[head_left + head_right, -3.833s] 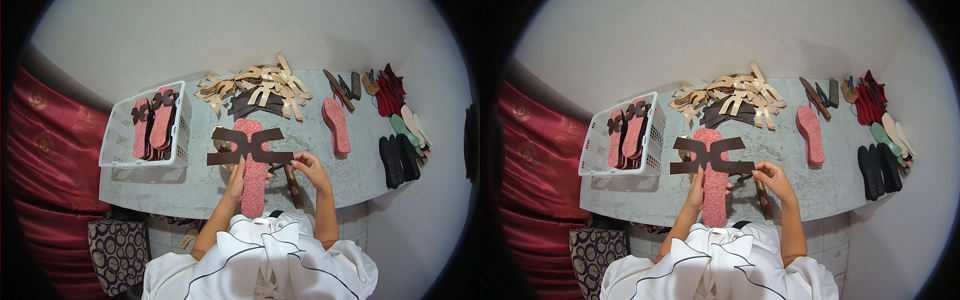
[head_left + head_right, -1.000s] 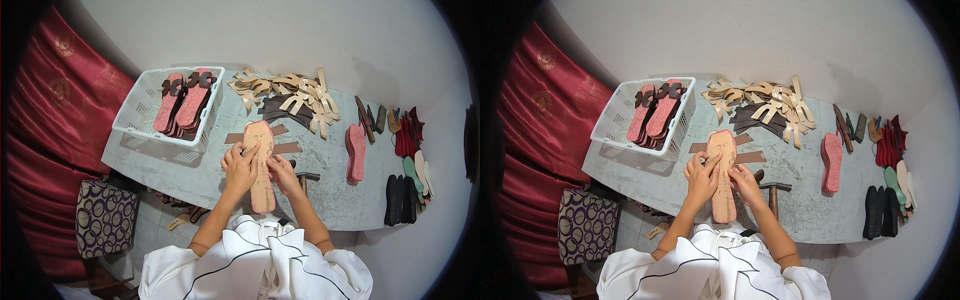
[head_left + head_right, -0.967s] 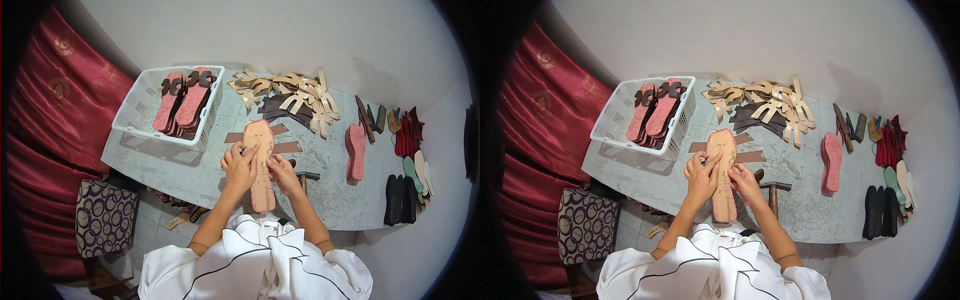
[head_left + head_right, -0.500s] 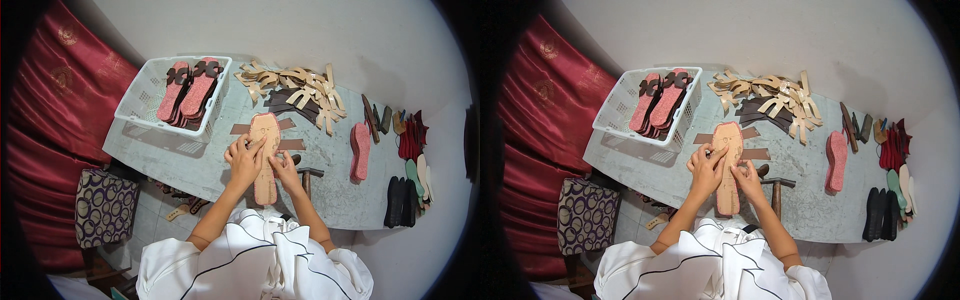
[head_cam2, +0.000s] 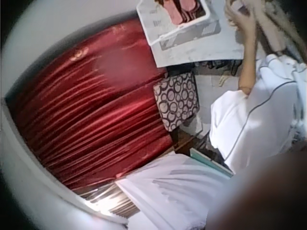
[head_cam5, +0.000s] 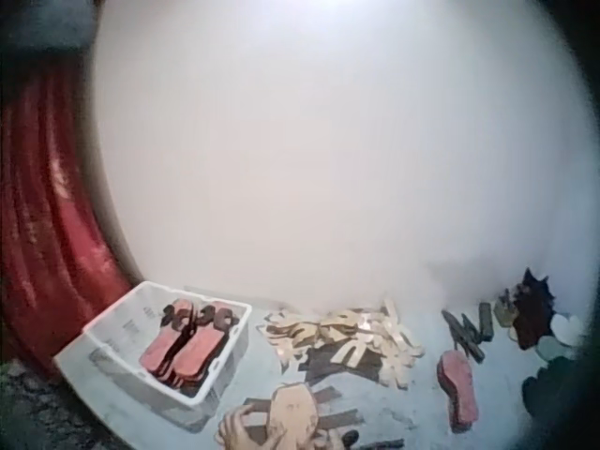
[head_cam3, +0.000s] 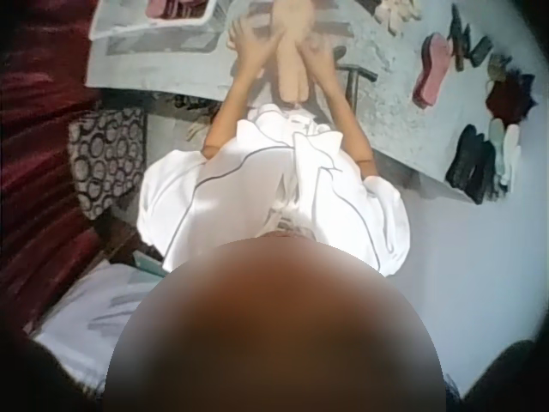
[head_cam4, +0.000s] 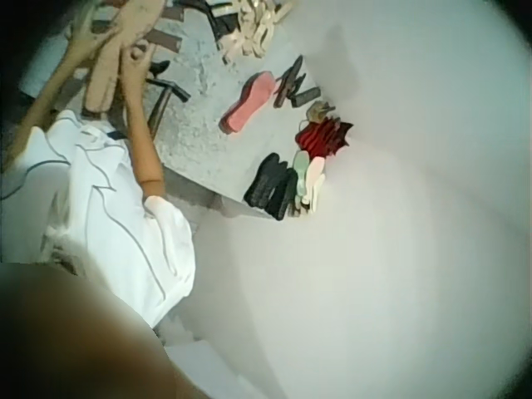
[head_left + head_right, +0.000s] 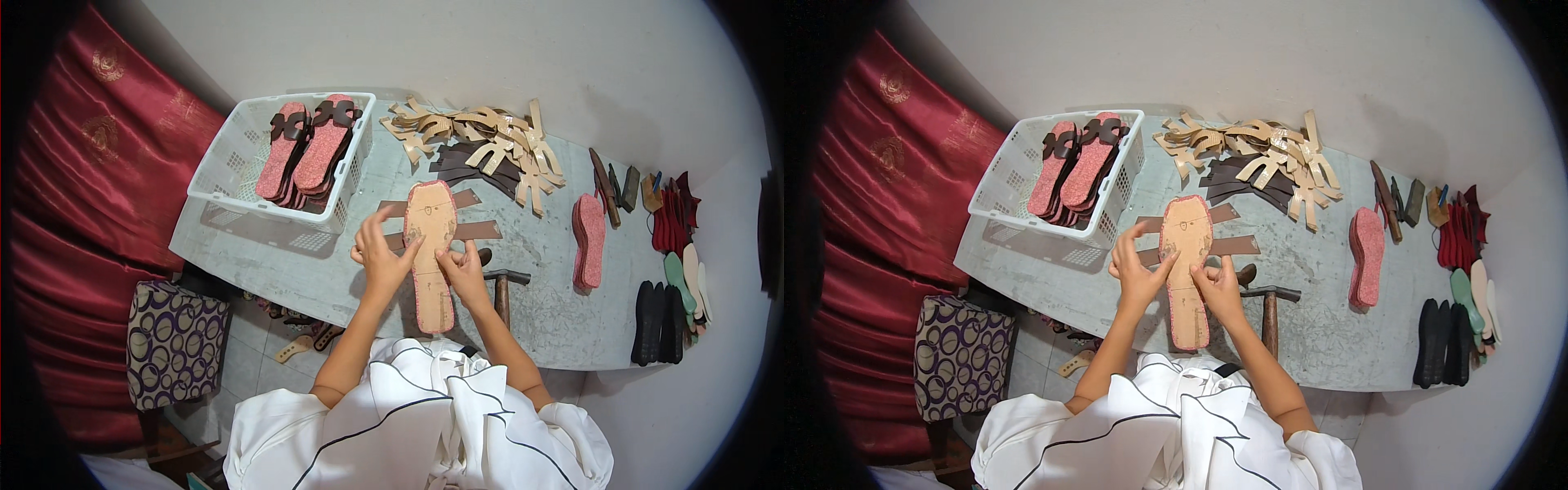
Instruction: Manually assemble shoe components by attaching upper straps to a sole and using a hammer to secure them.
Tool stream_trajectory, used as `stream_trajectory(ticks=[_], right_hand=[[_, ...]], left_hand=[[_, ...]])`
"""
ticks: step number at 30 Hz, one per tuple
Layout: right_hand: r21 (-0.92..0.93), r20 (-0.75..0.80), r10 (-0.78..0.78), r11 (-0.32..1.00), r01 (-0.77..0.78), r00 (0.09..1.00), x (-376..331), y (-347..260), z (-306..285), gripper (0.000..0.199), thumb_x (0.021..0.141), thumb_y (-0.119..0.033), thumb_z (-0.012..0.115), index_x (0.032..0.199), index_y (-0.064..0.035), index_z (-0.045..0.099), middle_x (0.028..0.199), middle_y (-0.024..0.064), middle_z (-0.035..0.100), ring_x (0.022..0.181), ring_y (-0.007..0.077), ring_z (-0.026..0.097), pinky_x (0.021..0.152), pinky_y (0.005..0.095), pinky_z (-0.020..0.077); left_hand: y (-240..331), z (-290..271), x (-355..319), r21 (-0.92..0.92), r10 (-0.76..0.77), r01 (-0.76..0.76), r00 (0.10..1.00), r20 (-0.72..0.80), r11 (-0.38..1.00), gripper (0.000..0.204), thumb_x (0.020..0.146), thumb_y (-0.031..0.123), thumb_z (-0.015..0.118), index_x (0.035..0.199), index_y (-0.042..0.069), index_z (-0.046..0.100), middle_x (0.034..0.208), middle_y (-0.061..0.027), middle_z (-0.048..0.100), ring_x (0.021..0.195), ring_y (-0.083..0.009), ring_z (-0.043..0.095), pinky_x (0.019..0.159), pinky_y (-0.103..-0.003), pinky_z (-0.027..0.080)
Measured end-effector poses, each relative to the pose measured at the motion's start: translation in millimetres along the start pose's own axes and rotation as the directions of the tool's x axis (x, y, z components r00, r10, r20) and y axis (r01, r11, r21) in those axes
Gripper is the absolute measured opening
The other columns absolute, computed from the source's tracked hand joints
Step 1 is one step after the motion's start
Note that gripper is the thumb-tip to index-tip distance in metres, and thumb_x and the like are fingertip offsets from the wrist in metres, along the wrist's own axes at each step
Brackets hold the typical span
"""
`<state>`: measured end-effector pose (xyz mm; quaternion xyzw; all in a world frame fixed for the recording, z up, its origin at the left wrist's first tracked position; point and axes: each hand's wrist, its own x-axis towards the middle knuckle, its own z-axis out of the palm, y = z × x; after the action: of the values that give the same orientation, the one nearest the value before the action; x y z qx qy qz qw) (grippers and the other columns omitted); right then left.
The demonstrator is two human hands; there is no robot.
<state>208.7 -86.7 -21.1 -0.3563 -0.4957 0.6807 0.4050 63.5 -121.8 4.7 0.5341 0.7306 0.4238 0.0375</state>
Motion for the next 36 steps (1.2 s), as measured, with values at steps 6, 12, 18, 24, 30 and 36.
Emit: stream_trajectory(ticks=[6, 12, 18, 24, 30, 36], right_hand=[[0.063, -0.006, 0.016, 0.998, -0.016, 1.0, 1.3, 1.3, -0.6, 0.044, 0.086, -0.008, 0.055, 0.12, -0.0013, 0.027, 0.08, 0.0125, 0.062, 0.062, 0.0093, 0.058, 0.048, 0.0204, 0.0443], [0.078, 0.013, 0.061, 0.995, -0.062, 0.998, 2.4, -1.5, -2.4, 0.044, 0.085, -0.009, 0.055, 0.12, -0.0017, 0.029, 0.083, 0.0138, 0.063, 0.065, 0.0116, 0.06, 0.051, 0.0219, 0.0469], [0.094, 0.044, 0.059, 0.994, -0.063, 0.997, 1.2, -4.2, -2.2, 0.045, 0.086, -0.007, 0.055, 0.122, -0.0015, 0.029, 0.083, 0.0137, 0.063, 0.065, 0.0122, 0.061, 0.051, 0.0226, 0.0472], [0.113, 0.033, 0.046, 0.992, -0.05, 0.998, 2.3, 1.0, -1.8, 0.045, 0.085, -0.008, 0.055, 0.122, -0.0013, 0.029, 0.082, 0.0138, 0.063, 0.063, 0.012, 0.06, 0.05, 0.0222, 0.0467], [0.123, 0.018, 0.032, 0.992, -0.034, 0.999, 3.0, 0.4, -1.7, 0.043, 0.085, -0.01, 0.056, 0.118, 0.0, 0.031, 0.082, 0.0138, 0.063, 0.062, 0.0112, 0.06, 0.047, 0.0211, 0.0453], [0.143, 0.018, 0.052, 0.988, -0.054, 0.998, 3.5, -0.9, -0.5, 0.039, 0.085, -0.011, 0.057, 0.113, -0.0007, 0.033, 0.08, 0.0128, 0.063, 0.059, 0.0103, 0.059, 0.044, 0.0201, 0.0436]], left_hand=[[-35.5, 18.2, 8.3, -0.298, -0.347, 0.345, 0.937, 0.05, 0.89, 0.092, 0.053, 0.036, 0.082, 0.123, 0.003, 0.032, 0.12, -0.0149, 0.038, 0.115, -0.0265, 0.034, 0.095, -0.046, 0.024], [-44.5, 18.6, 21.7, -0.618, -0.304, 0.613, 0.786, 0.538, 0.492, 0.089, 0.051, 0.026, 0.084, 0.123, -0.001, 0.038, 0.121, -0.0138, 0.042, 0.107, -0.0257, 0.044, 0.093, -0.036, 0.034], [-42.1, 8.4, 33.3, -0.593, -0.166, 0.465, 0.857, 0.488, 0.657, 0.07, 0.056, 0.018, 0.081, 0.115, 0.0, 0.048, 0.109, -0.0104, 0.052, 0.096, -0.0191, 0.051, 0.084, -0.032, 0.042], [-40.8, 10.8, 32.6, -0.67, -0.164, 0.509, 0.845, 0.509, 0.541, 0.046, 0.066, 0.016, 0.077, 0.103, 0.003, 0.054, 0.088, -0.0022, 0.053, 0.075, -0.0081, 0.052, 0.062, -0.02, 0.044], [-30.5, 3.5, 36.0, -0.655, -0.19, 0.493, 0.857, 0.478, 0.574, 0.032, 0.075, 0.011, 0.07, 0.1, 0.002, 0.053, 0.063, 0.0039, 0.05, 0.053, -0.0028, 0.045, 0.048, -0.017, 0.038], [-27.7, 1.4, 40.3, -0.646, -0.151, 0.41, 0.896, 0.418, 0.644, 0.035, 0.072, 0.011, 0.072, 0.099, 0.0, 0.054, 0.048, 0.009, 0.037, 0.04, 0.0005, 0.031, 0.037, -0.017, 0.027]])
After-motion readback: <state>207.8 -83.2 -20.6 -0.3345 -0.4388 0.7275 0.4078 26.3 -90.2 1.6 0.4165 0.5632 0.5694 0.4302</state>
